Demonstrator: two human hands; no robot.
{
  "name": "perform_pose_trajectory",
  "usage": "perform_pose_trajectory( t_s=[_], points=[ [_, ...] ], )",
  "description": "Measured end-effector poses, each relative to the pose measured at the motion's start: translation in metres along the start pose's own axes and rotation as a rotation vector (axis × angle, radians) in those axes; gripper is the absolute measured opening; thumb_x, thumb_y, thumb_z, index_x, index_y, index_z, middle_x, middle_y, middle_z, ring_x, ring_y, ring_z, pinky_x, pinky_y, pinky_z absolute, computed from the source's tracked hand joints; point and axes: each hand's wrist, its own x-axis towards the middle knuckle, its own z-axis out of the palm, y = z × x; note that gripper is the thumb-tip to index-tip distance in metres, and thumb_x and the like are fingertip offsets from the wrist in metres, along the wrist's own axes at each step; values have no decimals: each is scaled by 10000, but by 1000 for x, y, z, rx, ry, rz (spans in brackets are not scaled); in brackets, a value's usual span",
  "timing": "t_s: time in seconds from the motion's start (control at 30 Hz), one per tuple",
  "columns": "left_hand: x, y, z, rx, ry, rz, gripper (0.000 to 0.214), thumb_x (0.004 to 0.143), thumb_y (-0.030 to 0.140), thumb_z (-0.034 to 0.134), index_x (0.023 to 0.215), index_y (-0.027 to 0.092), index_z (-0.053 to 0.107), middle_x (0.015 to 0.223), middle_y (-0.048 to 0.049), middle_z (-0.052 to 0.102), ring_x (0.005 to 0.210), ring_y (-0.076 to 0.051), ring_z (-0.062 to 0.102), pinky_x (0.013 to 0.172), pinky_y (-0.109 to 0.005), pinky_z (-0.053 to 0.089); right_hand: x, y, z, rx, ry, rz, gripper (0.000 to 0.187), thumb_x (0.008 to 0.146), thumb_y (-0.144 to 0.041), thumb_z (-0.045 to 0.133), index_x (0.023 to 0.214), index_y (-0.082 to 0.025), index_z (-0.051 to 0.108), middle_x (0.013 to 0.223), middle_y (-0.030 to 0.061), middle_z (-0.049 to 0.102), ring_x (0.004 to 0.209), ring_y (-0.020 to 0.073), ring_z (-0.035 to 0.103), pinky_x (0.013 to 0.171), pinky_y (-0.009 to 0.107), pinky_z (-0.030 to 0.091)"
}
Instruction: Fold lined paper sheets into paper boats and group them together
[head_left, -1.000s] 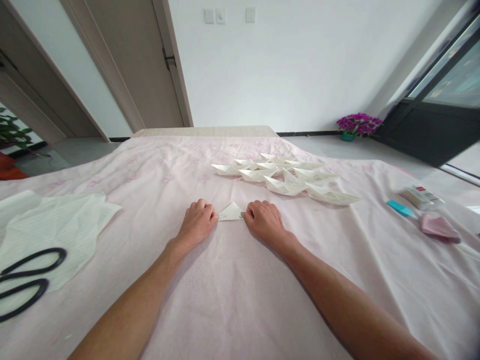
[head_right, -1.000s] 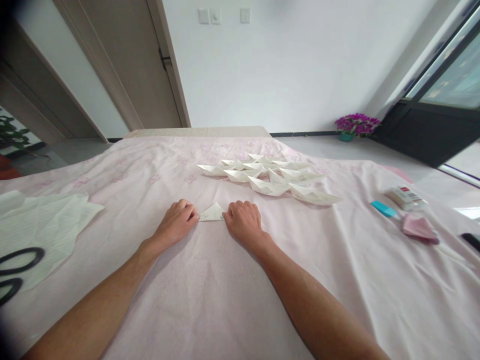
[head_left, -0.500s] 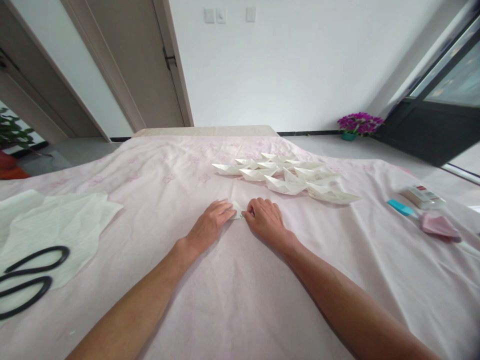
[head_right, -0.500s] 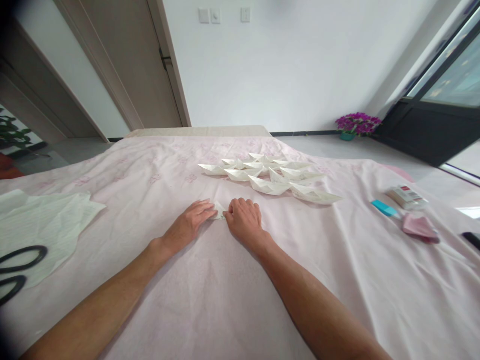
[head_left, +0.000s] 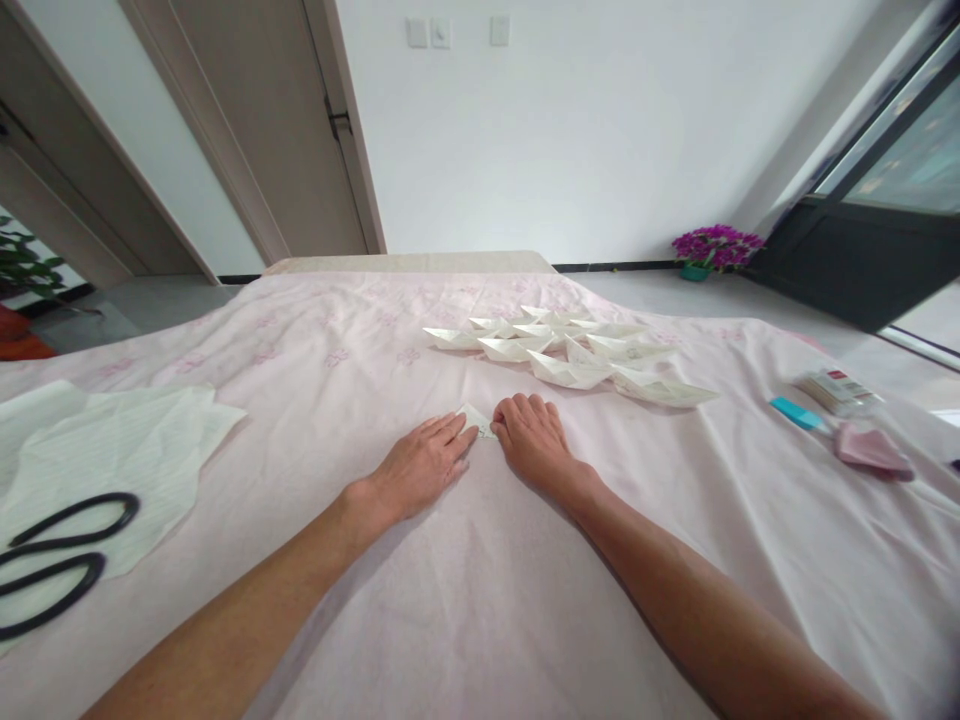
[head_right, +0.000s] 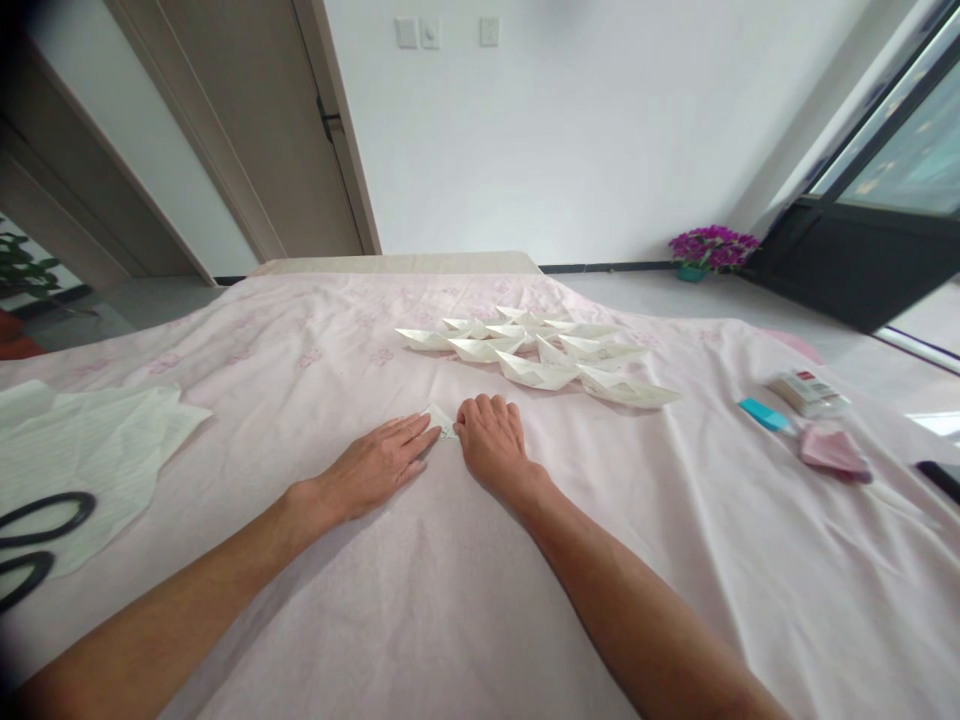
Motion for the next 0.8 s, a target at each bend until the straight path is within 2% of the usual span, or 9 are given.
perform_pose_trajectory(
  t_s=[0.13, 0.2, 0.3, 0.43, 0.63, 0.8],
  points=[
    [-3, 3, 0, 28, -49, -33, 522, 961, 393, 476, 1414, 136, 436, 1498, -180, 422, 1405, -287, 374, 1146, -448, 313, 0, -6, 2, 18, 25, -15, 117, 972, -211, 420, 944, -220, 533, 955, 52, 583, 925, 225, 451, 807, 343, 272],
    [-3, 5, 0, 44, -77, -40, 556, 958, 407, 477, 1426, 113, 420, 1511, -192, 398, 1412, -296, 359, 1148, -449, 302, -1, -10, 4, 37, 37, 1, 96, 970, -264, 448, 960, -218, 532, 978, 58, 581, 939, 231, 451, 815, 345, 274],
    [-4, 6, 3, 46, -78, -50, 575, 961, 426, 461, 1431, 100, 410, 1523, -197, 375, 1429, -297, 325, 1155, -453, 282, -1, -16, 8, 37, 62, 34, 160, 948, -363, 505, 994, -212, 528, 1020, 77, 573, 966, 250, 443, 835, 361, 272],
    [-7, 8, 7, 47, -55, -74, 583, 967, 453, 429, 1444, 121, 391, 1538, -186, 352, 1445, -287, 293, 1166, -455, 254, 0, -21, 11, 32, 66, 47, 194, 932, -383, 531, 1020, -211, 524, 1034, 85, 560, 974, 260, 435, 828, 369, 273],
    [-9, 6, 5, 83, -92, -36, 617, 961, 483, 437, 1466, 139, 353, 1555, -190, 315, 1457, -298, 259, 1168, -463, 233, 0, -15, 9, 44, 27, 67, 133, 920, -280, 530, 1031, -205, 527, 1060, 90, 540, 979, 254, 422, 829, 361, 278],
    [-14, 2, 1, 99, -118, -12, 623, 951, 490, 464, 1484, 200, 323, 1578, -164, 277, 1464, -289, 243, 1161, -467, 247, -4, -7, 7, 42, 14, 61, 117, 926, -195, 470, 1026, -193, 530, 1054, 95, 531, 961, 249, 413, 820, 352, 284]
  ],
)
